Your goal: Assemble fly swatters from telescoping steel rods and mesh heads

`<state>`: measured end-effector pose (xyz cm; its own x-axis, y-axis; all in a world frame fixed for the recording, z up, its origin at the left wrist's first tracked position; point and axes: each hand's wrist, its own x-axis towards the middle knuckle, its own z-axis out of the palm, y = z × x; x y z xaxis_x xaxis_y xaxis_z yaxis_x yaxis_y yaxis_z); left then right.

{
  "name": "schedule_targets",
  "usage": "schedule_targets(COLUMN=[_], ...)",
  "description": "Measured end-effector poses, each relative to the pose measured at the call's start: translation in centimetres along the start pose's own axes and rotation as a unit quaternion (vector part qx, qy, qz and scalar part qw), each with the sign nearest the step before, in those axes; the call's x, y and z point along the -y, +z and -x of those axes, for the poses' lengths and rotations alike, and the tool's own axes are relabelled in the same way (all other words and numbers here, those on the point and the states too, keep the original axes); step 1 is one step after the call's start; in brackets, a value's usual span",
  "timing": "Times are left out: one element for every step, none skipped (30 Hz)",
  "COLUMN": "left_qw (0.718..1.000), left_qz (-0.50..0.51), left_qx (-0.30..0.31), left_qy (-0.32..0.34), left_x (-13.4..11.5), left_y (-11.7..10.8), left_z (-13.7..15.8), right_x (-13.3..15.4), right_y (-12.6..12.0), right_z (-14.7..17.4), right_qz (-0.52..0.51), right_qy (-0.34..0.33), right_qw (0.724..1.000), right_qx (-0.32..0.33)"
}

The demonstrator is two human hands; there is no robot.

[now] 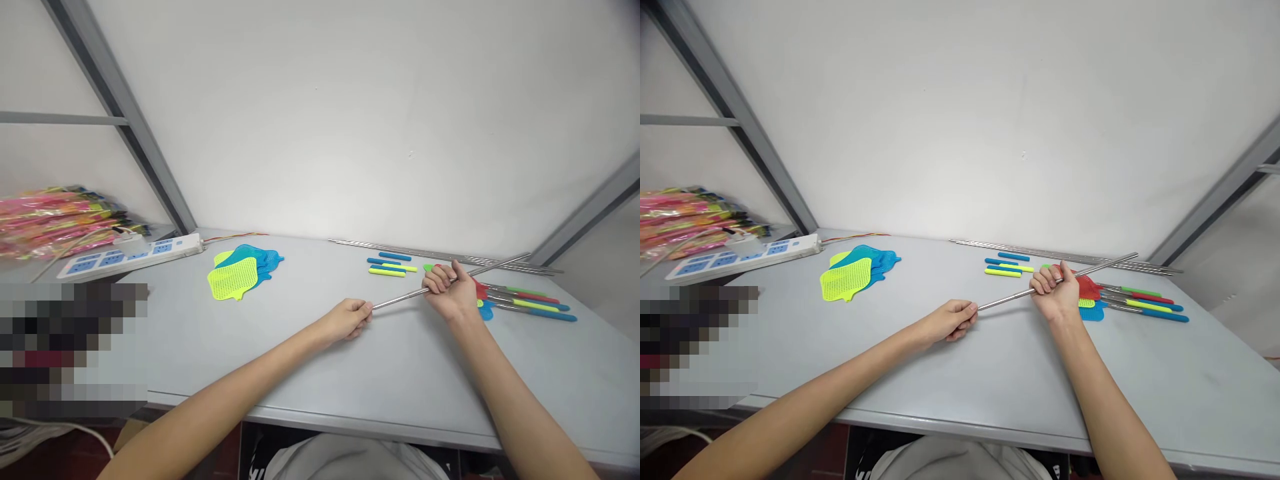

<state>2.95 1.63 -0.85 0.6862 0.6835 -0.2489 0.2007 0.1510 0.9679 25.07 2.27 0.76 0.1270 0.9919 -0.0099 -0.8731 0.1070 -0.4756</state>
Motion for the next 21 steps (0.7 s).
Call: schedule_targets(left_qw=[1.000,1.000,1.000,1.000,0.999,0.998,0.996,0.994,0.992,0.990,0.988,0.987,0.987,0.987,0.987,0.988,0.989,0.989,0.991,0.992,0.993], left_qz=[0.000,-0.001,-0.005,-0.014,-0.028,-0.047,-0.069,-0.090,-0.109,-0.123,-0.132,-0.136,-0.138,-0.137,-0.136,-0.133,-0.130,-0.126,-0.120,-0.111,-0.102], left_qx=[0.003,0.006,0.012,0.020,0.029,0.035,0.037,0.033,0.022,0.008,-0.005,-0.013,-0.016,-0.015,-0.009,-0.002,0.003,0.008,0.011,0.013,0.016], left_qy=[0.002,0.004,0.006,0.011,0.018,0.028,0.040,0.053,0.065,0.074,0.081,0.085,0.087,0.087,0.085,0.081,0.076,0.071,0.067,0.063,0.061], left_x=[0.0,0.0,0.0,0.1,0.2,0.3,0.4,0.6,0.8,0.9,1.0,1.1,1.2,1.2,1.2,1.2,1.2,1.2,1.2,1.2,1.2], left_y=[0.1,0.1,0.1,0.2,0.2,0.2,0.2,0.2,0.3,0.3,0.3,0.4,0.4,0.4,0.4,0.4,0.3,0.3,0.2,0.2,0.2], left_z=[0.0,0.0,0.1,0.1,0.1,0.1,0.1,0.1,0.1,0.1,0.1,0.1,0.0,0.0,-0.1,-0.1,-0.1,-0.1,-0.1,-0.2,-0.2], right_x=[0.0,-0.1,-0.1,-0.2,-0.3,-0.4,-0.5,-0.6,-0.8,-0.9,-1.1,-1.2,-1.3,-1.4,-1.5,-1.5,-1.6,-1.7,-1.7,-1.8,-1.9], right_y=[0.0,0.1,0.2,0.2,0.3,0.4,0.5,0.5,0.5,0.5,0.4,0.3,0.2,0.1,0.1,0.0,0.0,0.0,0.0,0.0,0.0], right_z=[0.0,0.0,0.0,0.1,0.1,0.1,0.1,0.0,0.0,-0.1,-0.2,-0.2,-0.3,-0.3,-0.3,-0.3,-0.2,-0.2,-0.1,0.0,0.0], right_qz=[0.012,0.024,0.033,0.039,0.043,0.045,0.046,0.046,0.045,0.044,0.042,0.040,0.038,0.037,0.038,0.039,0.040,0.041,0.041,0.041,0.040], right_qy=[-0.004,-0.008,-0.012,-0.014,-0.015,-0.016,-0.016,-0.016,-0.016,-0.017,-0.018,-0.019,-0.021,-0.023,-0.025,-0.027,-0.031,-0.034,-0.037,-0.041,-0.044], right_qw=[1.000,1.000,0.999,0.999,0.999,0.999,0.999,0.999,0.999,0.999,0.999,0.999,0.999,0.999,0.999,0.999,0.999,0.999,0.998,0.998,0.998], right_qx=[0.005,0.010,0.013,0.015,0.016,0.017,0.017,0.017,0.015,0.012,0.009,0.006,0.003,0.000,-0.001,-0.002,-0.003,-0.003,-0.003,-0.003,-0.003])
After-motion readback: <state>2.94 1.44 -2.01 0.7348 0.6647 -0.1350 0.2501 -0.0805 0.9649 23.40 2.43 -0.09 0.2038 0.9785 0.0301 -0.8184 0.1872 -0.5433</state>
